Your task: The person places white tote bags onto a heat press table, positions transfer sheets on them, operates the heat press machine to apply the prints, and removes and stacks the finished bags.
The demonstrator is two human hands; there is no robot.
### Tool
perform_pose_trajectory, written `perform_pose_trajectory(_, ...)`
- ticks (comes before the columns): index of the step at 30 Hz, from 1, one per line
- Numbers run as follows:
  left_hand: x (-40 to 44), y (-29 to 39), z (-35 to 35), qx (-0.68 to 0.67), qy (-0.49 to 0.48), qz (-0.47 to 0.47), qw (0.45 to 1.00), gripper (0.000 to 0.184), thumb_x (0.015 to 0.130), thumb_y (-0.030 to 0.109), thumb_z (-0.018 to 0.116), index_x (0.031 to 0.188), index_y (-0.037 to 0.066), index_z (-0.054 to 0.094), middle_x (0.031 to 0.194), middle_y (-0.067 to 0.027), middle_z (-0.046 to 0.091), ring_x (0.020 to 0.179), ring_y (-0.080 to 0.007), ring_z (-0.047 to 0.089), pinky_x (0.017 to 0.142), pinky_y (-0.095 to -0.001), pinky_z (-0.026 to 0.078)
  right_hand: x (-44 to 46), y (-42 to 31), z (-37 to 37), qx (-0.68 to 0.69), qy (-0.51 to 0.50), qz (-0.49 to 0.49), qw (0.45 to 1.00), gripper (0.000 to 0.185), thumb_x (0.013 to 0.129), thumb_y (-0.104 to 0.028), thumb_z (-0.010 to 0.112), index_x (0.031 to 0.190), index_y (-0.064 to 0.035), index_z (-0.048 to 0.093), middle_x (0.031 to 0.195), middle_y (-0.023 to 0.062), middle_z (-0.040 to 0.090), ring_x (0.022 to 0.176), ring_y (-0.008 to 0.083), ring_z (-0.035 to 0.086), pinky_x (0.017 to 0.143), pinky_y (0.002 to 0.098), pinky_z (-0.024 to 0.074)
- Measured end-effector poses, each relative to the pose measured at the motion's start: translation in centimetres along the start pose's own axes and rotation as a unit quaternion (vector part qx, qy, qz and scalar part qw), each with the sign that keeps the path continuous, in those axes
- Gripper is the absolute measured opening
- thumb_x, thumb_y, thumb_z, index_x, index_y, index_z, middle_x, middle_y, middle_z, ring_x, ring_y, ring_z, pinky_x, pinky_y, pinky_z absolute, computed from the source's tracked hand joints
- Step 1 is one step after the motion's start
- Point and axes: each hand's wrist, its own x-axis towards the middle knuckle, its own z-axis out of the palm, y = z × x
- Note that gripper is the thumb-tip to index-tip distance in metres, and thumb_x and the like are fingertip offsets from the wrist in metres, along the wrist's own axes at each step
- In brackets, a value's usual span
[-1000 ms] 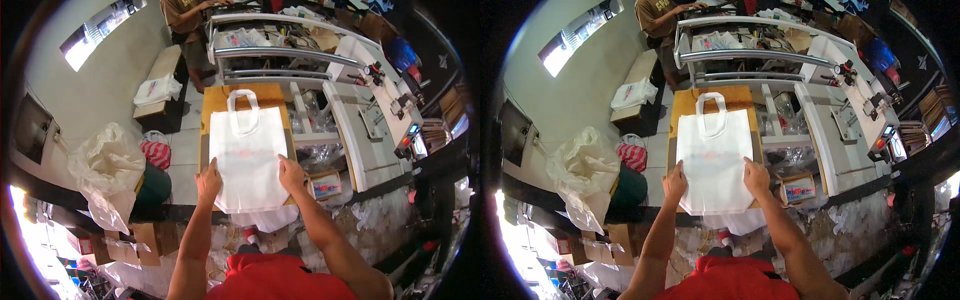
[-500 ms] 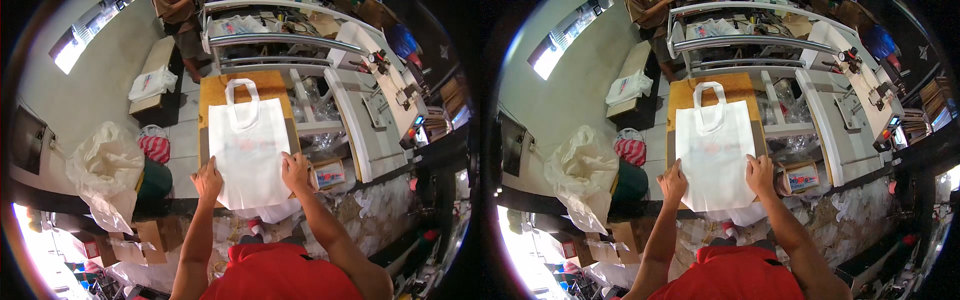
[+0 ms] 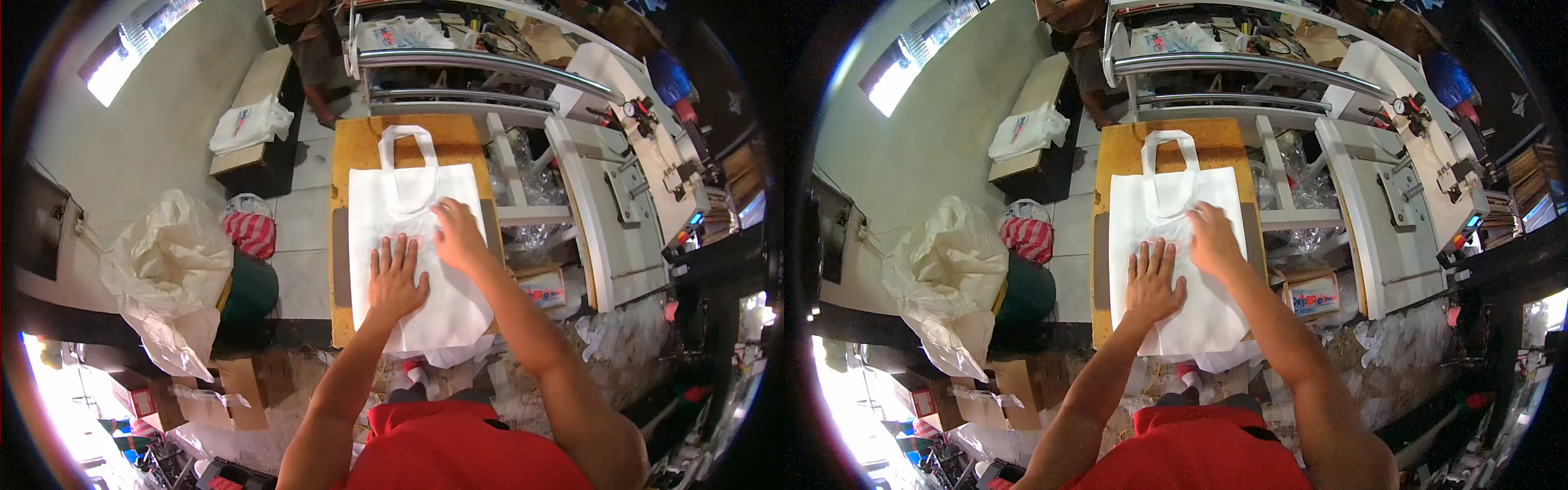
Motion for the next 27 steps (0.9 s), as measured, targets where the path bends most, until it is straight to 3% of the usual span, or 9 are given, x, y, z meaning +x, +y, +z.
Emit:
perform_pose_trajectory(2, 0.3, 0.0, -0.3, -0.002, -0.013, -0.007, 1.0, 0.079, 0.093, 0.043, 0.052, 0.159, 0.008, 0.029, 0.164, -0.0155, 0.029, 0.153, -0.042, 0.02, 0.124, -0.0577, 0.013, 4.6, -0.3, 1.8, 0.031, -0.013, -0.043, 0.999, 0.05, 0.077, -0.008, 0.073, 0.125, -0.0035, 0.06, 0.133, 0.017, 0.054, 0.122, 0.0389, 0.052, 0.099, 0.0506, 0.0477)
perform_pose_trajectory(4, 0.4, -0.1, 0.1, -0.015, -0.015, -0.016, 1.0, 0.08, 0.093, 0.044, 0.053, 0.16, 0.008, 0.028, 0.164, -0.0154, 0.029, 0.153, -0.0416, 0.02, 0.124, -0.0581, 0.013, 7.1, -0.4, 3.1, -0.041, -0.253, -0.02, 0.966, 0.048, 0.078, -0.007, 0.071, 0.125, -0.0035, 0.062, 0.13, 0.017, 0.059, 0.117, 0.0382, 0.057, 0.095, 0.0483, 0.053)
perform_pose_trajectory(10, 0.5, -0.3, 0.0, -0.023, -0.036, -0.027, 0.999, 0.082, 0.092, 0.046, 0.052, 0.16, 0.008, 0.026, 0.165, -0.0137, 0.028, 0.153, -0.0413, 0.019, 0.123, -0.0591, 0.013, 13.2, 0.6, 4.7, -0.102, -0.43, -0.029, 0.897, 0.033, 0.082, -0.012, 0.066, 0.115, -0.0067, 0.068, 0.112, 0.0173, 0.07, 0.106, 0.0361, 0.067, 0.091, 0.0459, 0.0548)
perform_pose_trajectory(11, 0.6, -0.4, 0.1, -0.025, -0.035, -0.03, 0.999, 0.082, 0.092, 0.046, 0.052, 0.16, 0.008, 0.026, 0.165, -0.0137, 0.028, 0.153, -0.0413, 0.019, 0.123, -0.0591, 0.013, 15.8, 2.1, 5.4, -0.133, -0.417, -0.003, 0.899, 0.027, 0.085, -0.01, 0.064, 0.111, -0.0072, 0.07, 0.11, 0.0199, 0.07, 0.104, 0.0361, 0.068, 0.087, 0.0481, 0.0547)
perform_pose_trajectory(12, 0.5, -0.4, 0.0, -0.023, -0.028, -0.026, 0.999, 0.082, 0.092, 0.046, 0.052, 0.16, 0.008, 0.027, 0.165, -0.0135, 0.028, 0.153, -0.0415, 0.02, 0.123, -0.0594, 0.014, 17.9, 4.1, 6.0, -0.039, -0.211, 0.173, 0.961, 0.021, 0.09, -0.011, 0.062, 0.108, -0.0053, 0.068, 0.107, 0.0207, 0.07, 0.104, 0.0379, 0.067, 0.086, 0.0488, 0.054)
perform_pose_trajectory(13, 0.5, -0.2, 0.0, -0.022, -0.022, -0.022, 0.999, 0.081, 0.092, 0.045, 0.052, 0.16, 0.009, 0.027, 0.165, -0.0132, 0.027, 0.153, -0.0417, 0.02, 0.123, -0.0596, 0.014, 20.2, 5.2, 5.2, -0.024, 0.128, 0.064, 0.989, 0.014, 0.093, -0.013, 0.061, 0.102, -0.0041, 0.066, 0.099, 0.0188, 0.069, 0.098, 0.0394, 0.066, 0.084, 0.0486, 0.053)
perform_pose_trajectory(15, 0.5, -0.2, 0.0, -0.026, -0.026, -0.023, 0.999, 0.081, 0.092, 0.045, 0.052, 0.16, 0.009, 0.027, 0.165, -0.0135, 0.027, 0.152, -0.0419, 0.02, 0.123, -0.0598, 0.014, 22.4, 4.0, 0.6, -0.034, 0.337, 0.008, 0.941, 0.012, 0.093, -0.009, 0.062, 0.102, -0.0021, 0.059, 0.089, 0.017, 0.065, 0.091, 0.039, 0.065, 0.078, 0.048, 0.0533)
perform_pose_trajectory(23, 0.6, -0.2, -0.2, -0.024, -0.029, -0.022, 0.999, 0.079, 0.092, 0.045, 0.052, 0.159, 0.009, 0.03, 0.165, -0.0137, 0.028, 0.152, -0.042, 0.021, 0.122, -0.0607, 0.016, 12.9, 8.1, 6.1, -0.029, -0.007, 0.026, 0.999, 0.025, 0.084, -0.013, 0.066, 0.108, -0.0041, 0.067, 0.102, 0.0144, 0.066, 0.102, 0.0354, 0.062, 0.09, 0.0466, 0.0487)
perform_pose_trajectory(27, 0.5, -0.2, 0.1, -0.01, -0.027, -0.021, 0.999, 0.081, 0.09, 0.044, 0.054, 0.159, 0.009, 0.03, 0.165, -0.0141, 0.029, 0.152, -0.0423, 0.022, 0.121, -0.0608, 0.017, 14.1, 9.5, 6.3, -0.076, -0.05, 0.041, 0.995, 0.034, 0.086, -0.018, 0.063, 0.116, -0.0052, 0.069, 0.1, 0.0132, 0.069, 0.107, 0.035, 0.062, 0.095, 0.0521, 0.0446)
